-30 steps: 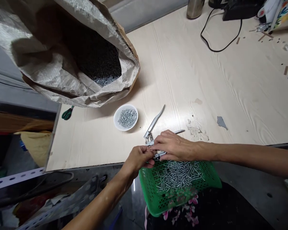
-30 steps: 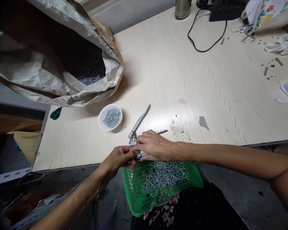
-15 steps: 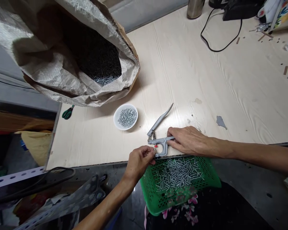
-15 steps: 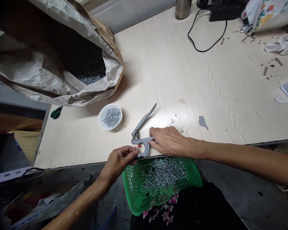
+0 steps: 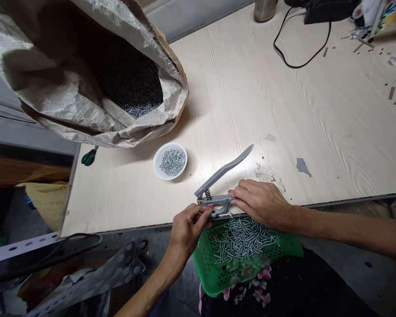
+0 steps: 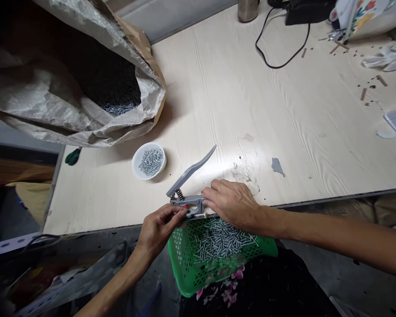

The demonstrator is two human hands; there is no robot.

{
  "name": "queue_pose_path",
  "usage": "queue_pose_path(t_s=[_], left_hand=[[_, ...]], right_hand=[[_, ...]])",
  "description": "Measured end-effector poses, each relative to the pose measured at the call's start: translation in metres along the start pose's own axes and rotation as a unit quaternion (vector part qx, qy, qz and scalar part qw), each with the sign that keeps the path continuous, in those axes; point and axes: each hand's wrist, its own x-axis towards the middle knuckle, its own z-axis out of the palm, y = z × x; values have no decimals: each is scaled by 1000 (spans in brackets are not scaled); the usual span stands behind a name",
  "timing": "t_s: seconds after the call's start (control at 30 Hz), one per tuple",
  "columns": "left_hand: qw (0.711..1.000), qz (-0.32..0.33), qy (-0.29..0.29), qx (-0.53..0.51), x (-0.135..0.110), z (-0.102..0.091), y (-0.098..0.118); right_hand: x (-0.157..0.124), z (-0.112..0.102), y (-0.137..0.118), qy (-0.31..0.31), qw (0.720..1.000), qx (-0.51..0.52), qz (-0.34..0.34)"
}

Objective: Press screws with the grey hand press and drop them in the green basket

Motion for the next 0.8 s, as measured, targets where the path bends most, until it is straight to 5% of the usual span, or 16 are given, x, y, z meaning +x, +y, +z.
queue_pose_path(t_s=[0.17, 0.3, 0.43, 0.53, 0.67, 0.8], left_hand=[[999, -10, 22, 37, 0, 1, -3], [980, 121, 114, 112, -7, 6, 5], [931, 251, 200, 172, -6, 22, 11], [881, 333, 177, 287, 5, 39, 9], [817, 364, 151, 420, 22, 55, 3], [810, 381, 126, 429, 21, 57, -3]], right_hand=[[4, 5, 5, -30, 997, 50, 47], [15, -5, 17, -27, 986, 138, 94], [29, -22, 33, 28, 971, 185, 147], [34, -28, 38, 80, 966, 185, 161], [32, -24, 38, 114, 971, 146, 153], [29, -20, 36, 129, 979, 111, 112]])
